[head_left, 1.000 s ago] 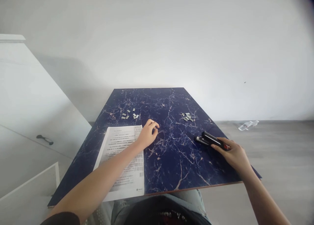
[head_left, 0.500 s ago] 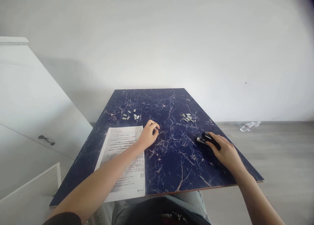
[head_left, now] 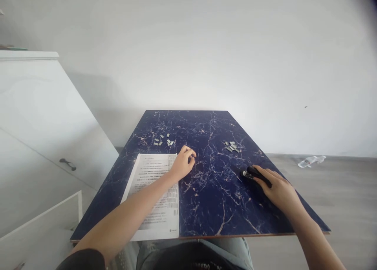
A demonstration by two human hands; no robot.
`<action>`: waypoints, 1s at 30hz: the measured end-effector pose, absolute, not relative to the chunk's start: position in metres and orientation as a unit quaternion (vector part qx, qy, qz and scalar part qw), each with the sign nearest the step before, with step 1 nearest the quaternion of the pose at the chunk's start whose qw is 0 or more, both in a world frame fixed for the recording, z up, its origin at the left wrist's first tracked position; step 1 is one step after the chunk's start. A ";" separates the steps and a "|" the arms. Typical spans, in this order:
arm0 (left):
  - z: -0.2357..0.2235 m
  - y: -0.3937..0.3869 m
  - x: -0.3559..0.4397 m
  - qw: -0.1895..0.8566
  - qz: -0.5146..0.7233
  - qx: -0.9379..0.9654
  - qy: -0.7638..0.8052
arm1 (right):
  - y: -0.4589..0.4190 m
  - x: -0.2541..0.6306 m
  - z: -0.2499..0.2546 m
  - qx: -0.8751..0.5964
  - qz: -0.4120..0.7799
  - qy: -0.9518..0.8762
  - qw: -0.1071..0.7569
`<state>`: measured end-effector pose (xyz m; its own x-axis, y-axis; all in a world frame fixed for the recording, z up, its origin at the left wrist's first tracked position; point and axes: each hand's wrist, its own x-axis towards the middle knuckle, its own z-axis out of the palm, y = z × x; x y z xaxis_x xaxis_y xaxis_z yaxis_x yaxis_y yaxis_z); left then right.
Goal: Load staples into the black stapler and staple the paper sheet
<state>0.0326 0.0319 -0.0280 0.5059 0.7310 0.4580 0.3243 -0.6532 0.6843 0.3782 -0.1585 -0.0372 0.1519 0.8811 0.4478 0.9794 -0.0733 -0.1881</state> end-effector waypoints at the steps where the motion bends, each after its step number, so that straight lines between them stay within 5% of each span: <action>1: -0.028 0.032 0.032 0.267 0.379 0.826 0.320 | -0.159 0.378 -0.036 -0.725 -0.109 -0.644 0.219; 8: -0.026 0.030 0.032 0.270 0.374 0.826 0.325 | -0.158 0.380 -0.036 -0.731 -0.103 -0.644 0.201; 20: -0.001 0.052 0.016 0.221 0.370 0.817 0.384 | -0.160 0.370 -0.041 -0.720 -0.091 -0.615 0.308; 26: 0.055 0.072 -0.029 0.238 0.226 0.853 0.407 | -0.166 0.356 -0.028 -0.701 -0.142 -0.585 0.382; 30: 0.053 0.073 -0.048 0.246 0.016 0.881 0.405 | -0.172 0.352 -0.022 -0.713 -0.181 -0.525 0.429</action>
<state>-0.0475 0.0726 0.0533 0.6716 0.7209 -0.1708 0.7051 -0.5513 0.4460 0.3522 -0.1720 -0.0216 0.3843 0.5924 0.7081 0.9028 -0.0808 -0.4224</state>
